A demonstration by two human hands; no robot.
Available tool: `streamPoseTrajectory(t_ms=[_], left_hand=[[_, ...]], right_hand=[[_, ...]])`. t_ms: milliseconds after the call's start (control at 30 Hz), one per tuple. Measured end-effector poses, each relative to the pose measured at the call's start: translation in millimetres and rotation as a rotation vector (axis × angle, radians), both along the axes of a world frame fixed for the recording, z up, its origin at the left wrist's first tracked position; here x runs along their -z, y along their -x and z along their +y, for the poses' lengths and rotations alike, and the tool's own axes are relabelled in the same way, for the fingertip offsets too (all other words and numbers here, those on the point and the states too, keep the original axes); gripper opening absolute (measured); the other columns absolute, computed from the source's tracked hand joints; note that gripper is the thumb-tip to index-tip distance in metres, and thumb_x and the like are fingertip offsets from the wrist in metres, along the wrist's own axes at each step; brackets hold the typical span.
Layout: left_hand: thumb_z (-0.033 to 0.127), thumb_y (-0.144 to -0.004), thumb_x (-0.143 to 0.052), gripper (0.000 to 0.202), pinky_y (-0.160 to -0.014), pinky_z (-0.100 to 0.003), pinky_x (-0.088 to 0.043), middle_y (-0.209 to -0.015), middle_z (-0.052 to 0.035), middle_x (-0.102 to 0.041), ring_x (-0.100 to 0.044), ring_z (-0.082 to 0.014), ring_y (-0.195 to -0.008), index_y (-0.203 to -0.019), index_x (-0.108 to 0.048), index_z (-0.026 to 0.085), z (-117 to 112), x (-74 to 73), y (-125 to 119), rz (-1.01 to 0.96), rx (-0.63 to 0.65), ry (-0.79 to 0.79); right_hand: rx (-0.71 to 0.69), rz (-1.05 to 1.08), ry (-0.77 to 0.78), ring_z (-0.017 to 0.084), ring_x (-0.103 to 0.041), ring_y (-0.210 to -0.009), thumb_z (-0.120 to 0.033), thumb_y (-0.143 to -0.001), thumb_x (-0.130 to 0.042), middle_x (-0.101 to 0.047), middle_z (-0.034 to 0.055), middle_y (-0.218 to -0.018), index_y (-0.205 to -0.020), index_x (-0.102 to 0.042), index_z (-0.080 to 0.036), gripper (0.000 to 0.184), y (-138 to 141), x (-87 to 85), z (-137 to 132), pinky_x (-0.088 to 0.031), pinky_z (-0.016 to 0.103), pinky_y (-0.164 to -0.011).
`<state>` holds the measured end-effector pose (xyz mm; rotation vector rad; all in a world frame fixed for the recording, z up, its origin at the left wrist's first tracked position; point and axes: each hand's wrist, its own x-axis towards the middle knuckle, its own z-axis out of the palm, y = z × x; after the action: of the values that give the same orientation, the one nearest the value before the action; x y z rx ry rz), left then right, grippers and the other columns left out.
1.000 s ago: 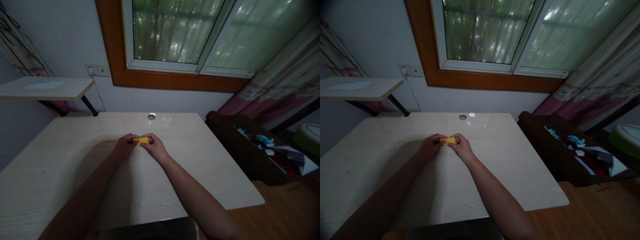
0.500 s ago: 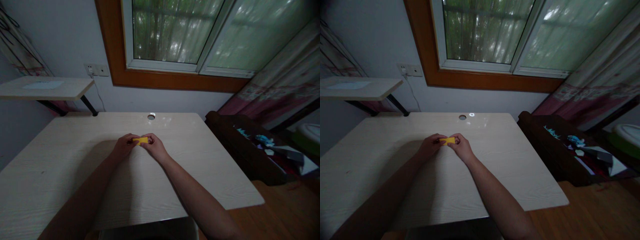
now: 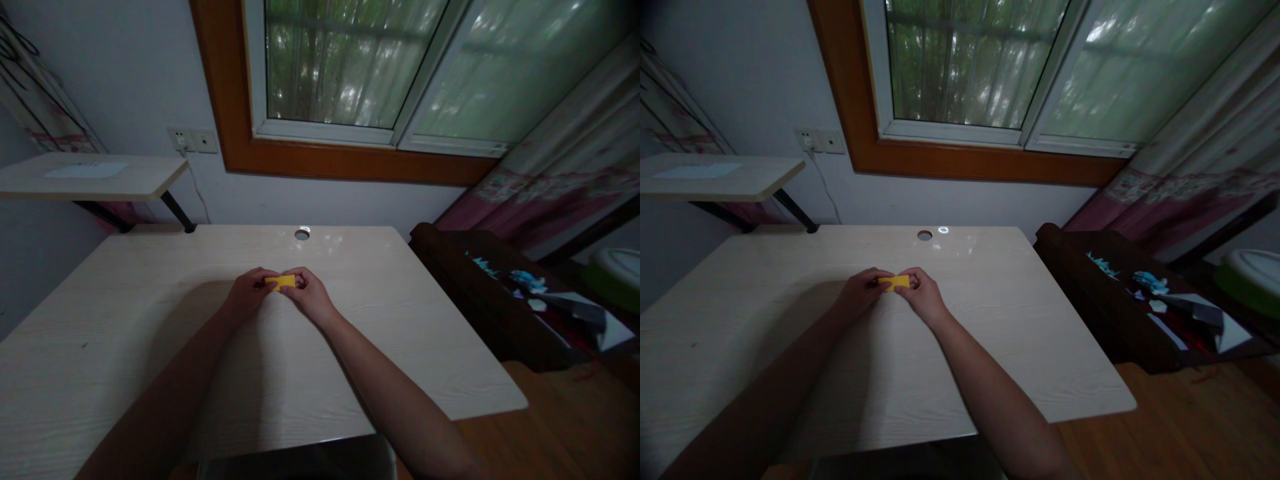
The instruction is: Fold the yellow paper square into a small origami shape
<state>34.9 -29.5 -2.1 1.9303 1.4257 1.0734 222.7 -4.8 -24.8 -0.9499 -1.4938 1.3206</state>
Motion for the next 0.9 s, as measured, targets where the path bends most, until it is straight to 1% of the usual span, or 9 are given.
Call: streamPoseTrajectory(t_ms=[300, 500, 700, 900], left_hand=[[0.034, -0.085, -0.059, 0.023, -0.070, -0.026, -0.049, -0.094, -0.0037, -0.070, -0.063, -0.0154, -0.079, -0.101, -0.071, 0.022, 1.3, 1.1, 0.9, 0.007, 0.006, 0.001], [0.033, -0.085, -0.059, 0.022, -0.074, -0.026, -0.049, -0.095, -0.0035, -0.069, -0.064, -0.0158, -0.082, -0.102, -0.070, 0.023, 0.5, -0.7, 0.5, 0.014, 0.008, -0.004], [0.032, -0.085, -0.060, 0.022, -0.072, -0.026, -0.049, -0.095, -0.0031, -0.069, -0.064, -0.0150, -0.080, -0.101, -0.070, 0.023, 1.1, 0.4, 0.3, 0.000, 0.009, 0.000], [0.034, -0.085, -0.058, 0.023, -0.071, -0.025, -0.049, -0.093, -0.0030, -0.069, -0.063, -0.0149, -0.078, -0.102, -0.070, 0.023, 1.0, 0.5, 0.3, 0.010, 0.003, -0.003]], right_hand=[[0.007, -0.009, -0.011, 0.015, -0.059, -0.072, -0.031, -0.070, -0.073, -0.064, -0.0006, -0.082, -0.099, -0.060, -0.021, 0.033, 0.2, 1.6, 0.5, -0.048, 0.027, -0.068], [0.011, -0.028, -0.022, 0.015, -0.060, -0.072, -0.032, -0.070, -0.073, -0.065, -0.0006, -0.082, -0.098, -0.061, -0.022, 0.032, 0.1, 3.6, 0.6, -0.048, 0.027, -0.068], [-0.002, -0.034, -0.012, 0.016, -0.060, -0.074, -0.032, -0.071, -0.073, -0.065, -0.0001, -0.083, -0.099, -0.060, -0.022, 0.032, -0.2, -0.8, -0.9, -0.048, 0.028, -0.069], [-0.009, -0.028, -0.011, 0.015, -0.060, -0.074, -0.031, -0.071, -0.072, -0.065, -0.0003, -0.083, -0.100, -0.060, -0.022, 0.032, -0.4, 0.0, -0.2, -0.048, 0.027, -0.069]])
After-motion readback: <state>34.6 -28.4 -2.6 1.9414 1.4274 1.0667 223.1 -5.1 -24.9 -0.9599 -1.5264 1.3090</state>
